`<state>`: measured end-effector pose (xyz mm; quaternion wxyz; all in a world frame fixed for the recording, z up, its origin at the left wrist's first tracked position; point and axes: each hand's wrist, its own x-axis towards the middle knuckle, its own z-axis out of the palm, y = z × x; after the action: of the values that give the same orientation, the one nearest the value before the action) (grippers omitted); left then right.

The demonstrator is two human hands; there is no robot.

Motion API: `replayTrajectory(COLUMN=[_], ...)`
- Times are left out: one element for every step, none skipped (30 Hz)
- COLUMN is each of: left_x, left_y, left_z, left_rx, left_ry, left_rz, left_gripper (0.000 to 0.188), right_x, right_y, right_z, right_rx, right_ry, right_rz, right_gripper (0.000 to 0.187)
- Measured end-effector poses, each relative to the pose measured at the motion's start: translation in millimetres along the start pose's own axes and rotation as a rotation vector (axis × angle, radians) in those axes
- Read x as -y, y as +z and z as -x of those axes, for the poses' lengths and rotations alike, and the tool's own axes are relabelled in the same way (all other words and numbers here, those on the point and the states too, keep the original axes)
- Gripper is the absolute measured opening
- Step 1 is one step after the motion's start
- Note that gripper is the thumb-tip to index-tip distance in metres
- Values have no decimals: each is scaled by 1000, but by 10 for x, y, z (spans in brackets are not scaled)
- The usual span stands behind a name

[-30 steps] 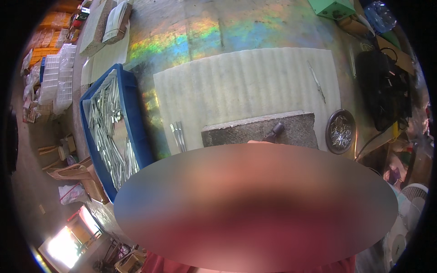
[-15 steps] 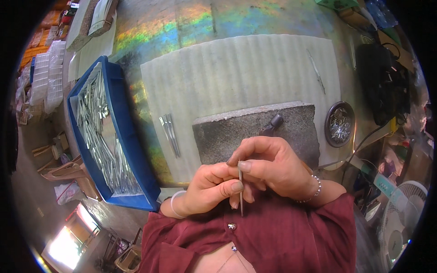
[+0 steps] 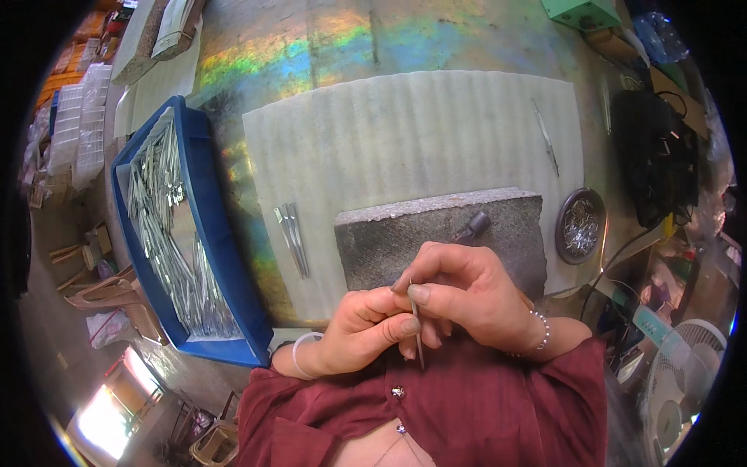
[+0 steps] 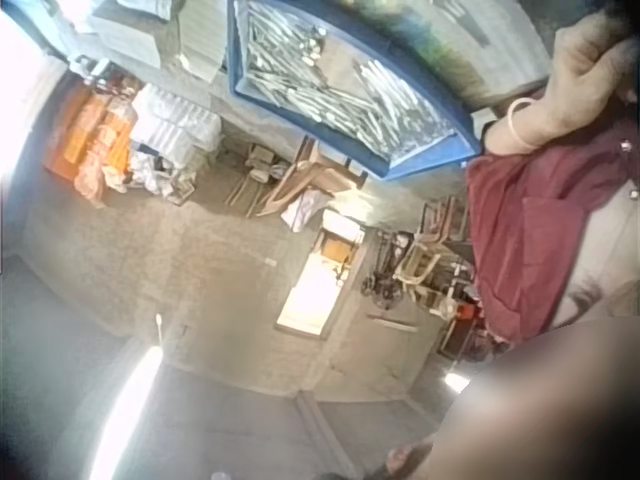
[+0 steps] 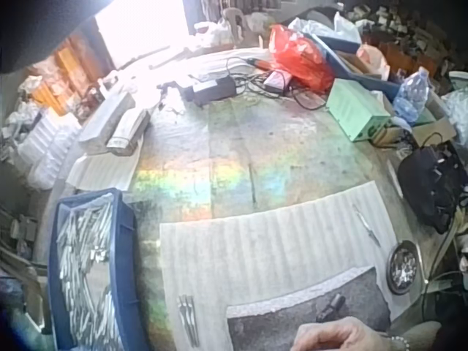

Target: Stamping and marking small metal strips using a hammer and punch on an anvil block.

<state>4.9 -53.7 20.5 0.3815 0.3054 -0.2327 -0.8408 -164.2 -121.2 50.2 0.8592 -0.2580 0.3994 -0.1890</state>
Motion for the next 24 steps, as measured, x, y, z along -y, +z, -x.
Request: replayTrajectory(left_x=[-4,-9,-15,-18,-16,-12,-9,-12,-15,-17,-15,-14,-13,-12,-9,-7,-7,-7,-5,0,6,10,13,17], left_y=[3,4,5,5,2,-2,-5,-9,-16,-24,-32,-39,-47,-56,-65,-73,-79,-85,-92,-101,-105,-108,-109,-114], left_z=[2,3,4,6,7,10,15,21,25,29,32,38,46,56,64,72,81,88,95,102,111,120,129,136], left_rx=[-7,-6,-8,-11,-10,-6,-2,-2,0,2,3,19,35,34,40,46,46,52,57,57,64,70,71,70], left_ry=[11,15,14,15,20,16,13,21,-2,-25,-17,-17,-16,-7,-8,-10,-2,-11,-20,-13,-7,-1,6,7], left_rz=[-16,-16,-5,5,6,22,38,40,82,125,128,156,184,186,204,221,224,241,258,261,255,250,250,257], left_gripper=[18,18,18,18,18,18,18,18,19,20,20,20,21,21,20,20,20,20,20,20,20,20,20,20], right_x=[3,6,11,15,18,22,25,27,25,24,24,24,25,27,30,31,27,18,12,9,8,8,9,7], right_y=[4,8,10,14,21,30,41,50,58,68,84,108,131,152,170,186,198,206,214,224,238,247,240,217], right_z=[-2,-4,-7,-10,-12,-14,-16,-19,-25,-29,-33,-36,-40,-44,-46,-48,-49,-49,-50,-48,-38,-31,-28,-33], right_rx=[9,10,5,-1,1,-3,-7,-5,-9,-13,-11,-24,-38,-35,-40,-45,-43,-43,-43,-41,-35,-30,-28,3], right_ry=[-18,-18,-11,-4,-4,4,12,13,8,4,5,15,26,28,27,26,27,27,26,28,24,20,19,20], right_rz=[10,14,20,27,32,36,41,48,40,32,40,27,15,23,26,29,37,29,20,27,38,49,55,89], right_gripper=[10,10,10,10,10,10,10,10,10,10,10,10,11,11,11,11,11,12,14,14,15,17,17,17])
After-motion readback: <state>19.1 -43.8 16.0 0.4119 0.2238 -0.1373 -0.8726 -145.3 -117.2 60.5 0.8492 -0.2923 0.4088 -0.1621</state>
